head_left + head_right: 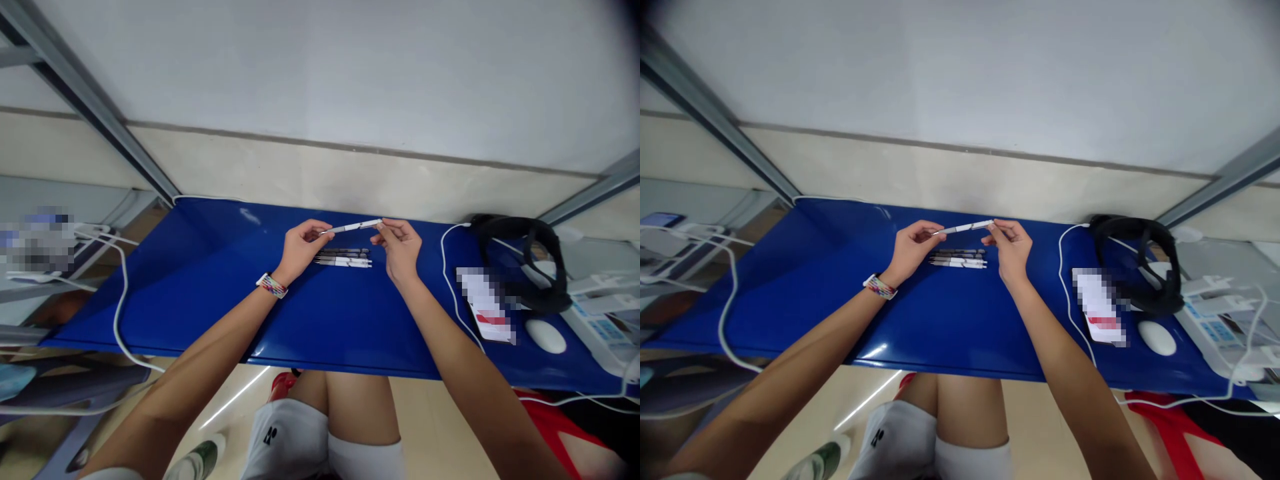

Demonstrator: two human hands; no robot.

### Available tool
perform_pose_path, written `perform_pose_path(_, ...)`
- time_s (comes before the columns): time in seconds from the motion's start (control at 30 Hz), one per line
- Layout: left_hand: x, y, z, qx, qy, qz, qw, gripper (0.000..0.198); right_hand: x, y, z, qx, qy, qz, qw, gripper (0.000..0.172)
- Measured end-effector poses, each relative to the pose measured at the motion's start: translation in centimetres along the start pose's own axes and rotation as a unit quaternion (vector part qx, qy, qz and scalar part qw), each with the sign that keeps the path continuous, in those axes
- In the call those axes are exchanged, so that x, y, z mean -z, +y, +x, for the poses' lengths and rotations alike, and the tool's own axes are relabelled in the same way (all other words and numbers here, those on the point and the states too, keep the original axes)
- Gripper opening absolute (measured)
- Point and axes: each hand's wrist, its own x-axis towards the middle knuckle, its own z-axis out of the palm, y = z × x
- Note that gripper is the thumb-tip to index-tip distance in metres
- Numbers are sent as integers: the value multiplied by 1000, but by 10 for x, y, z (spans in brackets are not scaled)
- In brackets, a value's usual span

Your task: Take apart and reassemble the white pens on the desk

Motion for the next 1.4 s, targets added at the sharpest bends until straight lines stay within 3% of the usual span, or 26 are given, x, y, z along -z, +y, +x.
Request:
perform_pose_path(0.3,1,-12,8,6,9,-70,997,32,2,-1,1,-34,-33,15,999,44)
perform_pose_path(0.5,1,-13,9,21,18,-93,995,32,4,-9,3,-188,-141,131,963,42)
perform_pose_path(0.57,0,-12,9,24,16,-91,995,33,4,-12,1,-210,-168,139,953,44)
perform_pose_path(1.0,0,-9,8,29,5,-93,995,31,1,-8,-4,-182,-174,158,955,28)
perform_pose_path(1.2,0,-5,7,27,8,-106,994,30,1,-6,-4,-167,-175,138,960,37)
perform_pose_path(1.4,2,-6,9,21,12,-93,995,26,4,-6,-3,-176,-169,162,956,33)
